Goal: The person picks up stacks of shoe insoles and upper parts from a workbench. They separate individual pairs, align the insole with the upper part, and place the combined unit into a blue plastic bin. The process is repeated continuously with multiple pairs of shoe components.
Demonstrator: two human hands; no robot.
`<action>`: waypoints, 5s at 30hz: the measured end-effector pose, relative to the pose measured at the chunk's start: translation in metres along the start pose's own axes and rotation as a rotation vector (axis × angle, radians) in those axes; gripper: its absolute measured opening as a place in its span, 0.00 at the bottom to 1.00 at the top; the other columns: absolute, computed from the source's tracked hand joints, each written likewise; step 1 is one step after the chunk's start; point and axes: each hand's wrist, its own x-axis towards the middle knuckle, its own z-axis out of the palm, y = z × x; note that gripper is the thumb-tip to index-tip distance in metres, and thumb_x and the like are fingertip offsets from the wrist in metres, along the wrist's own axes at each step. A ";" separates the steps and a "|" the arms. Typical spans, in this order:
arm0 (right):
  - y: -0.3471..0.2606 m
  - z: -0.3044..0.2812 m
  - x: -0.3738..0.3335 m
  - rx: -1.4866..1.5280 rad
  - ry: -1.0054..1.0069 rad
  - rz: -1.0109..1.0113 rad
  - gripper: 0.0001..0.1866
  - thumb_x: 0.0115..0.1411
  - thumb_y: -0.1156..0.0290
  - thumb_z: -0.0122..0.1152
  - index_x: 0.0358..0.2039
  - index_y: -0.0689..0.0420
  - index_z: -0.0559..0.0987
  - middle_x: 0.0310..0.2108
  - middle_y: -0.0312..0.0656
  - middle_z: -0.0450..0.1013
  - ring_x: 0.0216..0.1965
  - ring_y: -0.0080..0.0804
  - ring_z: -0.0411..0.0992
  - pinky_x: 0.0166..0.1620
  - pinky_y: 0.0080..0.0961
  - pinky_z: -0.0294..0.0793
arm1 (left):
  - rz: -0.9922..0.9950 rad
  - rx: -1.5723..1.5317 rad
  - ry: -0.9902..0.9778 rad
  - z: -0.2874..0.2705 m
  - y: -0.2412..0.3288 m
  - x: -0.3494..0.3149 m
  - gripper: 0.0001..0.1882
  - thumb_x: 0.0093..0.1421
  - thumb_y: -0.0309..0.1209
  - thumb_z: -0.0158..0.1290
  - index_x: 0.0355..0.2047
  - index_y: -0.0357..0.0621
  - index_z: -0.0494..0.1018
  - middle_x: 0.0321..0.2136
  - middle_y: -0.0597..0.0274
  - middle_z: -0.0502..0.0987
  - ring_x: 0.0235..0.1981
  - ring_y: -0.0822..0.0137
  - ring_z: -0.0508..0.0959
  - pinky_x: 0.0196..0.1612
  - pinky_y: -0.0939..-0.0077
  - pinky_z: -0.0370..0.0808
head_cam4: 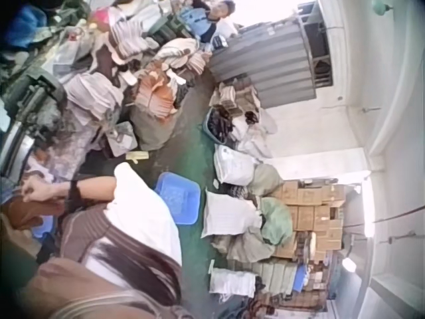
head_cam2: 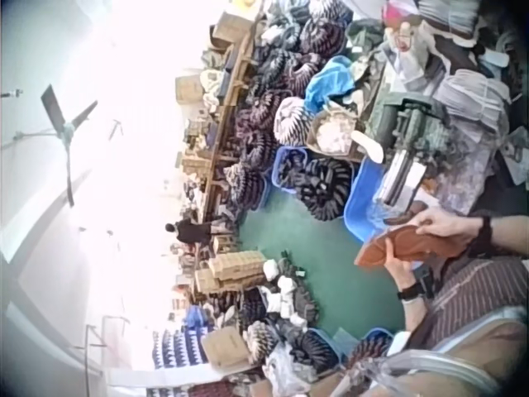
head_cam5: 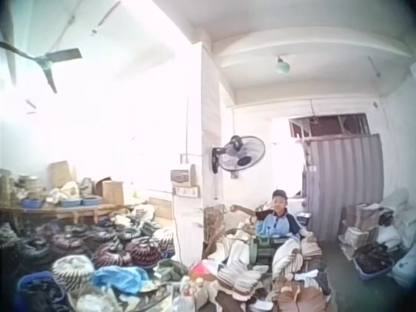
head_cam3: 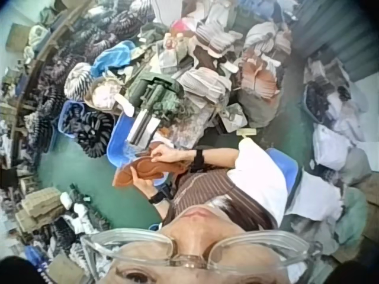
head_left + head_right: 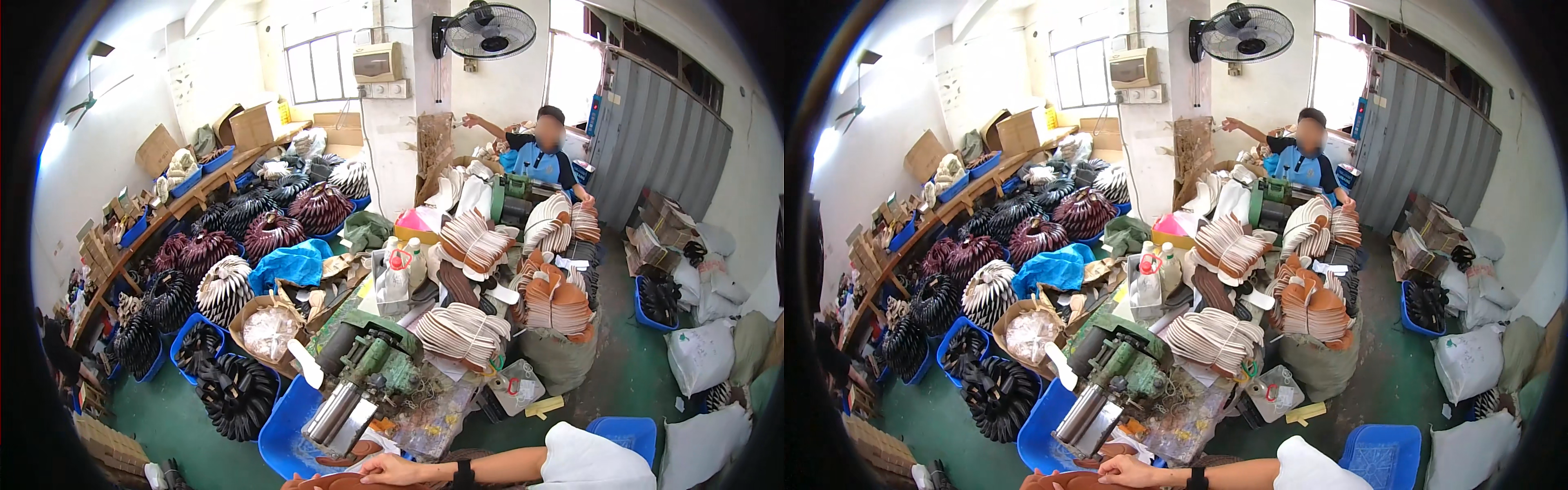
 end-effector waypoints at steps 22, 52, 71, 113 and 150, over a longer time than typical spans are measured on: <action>0.075 -0.050 0.058 0.150 0.304 0.358 0.16 0.60 0.70 0.57 0.45 0.68 0.74 0.35 0.39 0.76 0.33 0.20 0.73 0.34 0.19 0.73 | 0.067 -0.156 -0.161 0.039 0.027 -0.061 0.30 0.65 0.52 0.35 0.59 0.43 0.56 0.52 0.52 0.68 0.45 0.57 0.74 0.40 0.66 0.77; 0.051 -0.037 0.027 -0.194 0.258 0.339 0.09 0.56 0.74 0.59 0.34 0.67 0.77 0.24 0.40 0.77 0.27 0.16 0.71 0.30 0.20 0.70 | -0.001 -0.328 -0.109 0.049 0.011 -0.038 0.20 0.62 0.29 0.49 0.54 0.39 0.62 0.43 0.54 0.73 0.47 0.59 0.74 0.53 0.61 0.71; 0.036 -0.046 0.015 0.056 0.259 0.104 0.04 0.58 0.78 0.55 0.35 0.64 0.74 0.30 0.34 0.74 0.32 0.15 0.68 0.36 0.16 0.68 | -0.070 -0.185 -0.047 0.042 -0.010 -0.038 0.15 0.63 0.28 0.45 0.50 0.38 0.64 0.45 0.50 0.73 0.44 0.63 0.75 0.45 0.71 0.75; -0.008 0.046 -0.026 0.394 0.005 0.461 0.09 0.64 0.67 0.52 0.33 0.59 0.71 0.24 0.27 0.68 0.23 0.09 0.61 0.25 0.13 0.62 | 0.009 -0.407 -0.049 0.036 0.019 0.013 0.16 0.64 0.36 0.47 0.50 0.45 0.67 0.43 0.63 0.74 0.43 0.66 0.75 0.44 0.68 0.75; 0.069 -0.285 -0.014 -1.266 0.634 0.380 0.56 0.39 0.64 0.73 0.63 0.63 0.47 0.59 0.60 0.52 0.59 0.56 0.52 0.60 0.42 0.54 | -0.567 0.674 -0.424 0.098 -0.114 0.021 0.21 0.65 0.36 0.45 0.55 0.39 0.64 0.44 0.51 0.76 0.46 0.63 0.75 0.47 0.72 0.72</action>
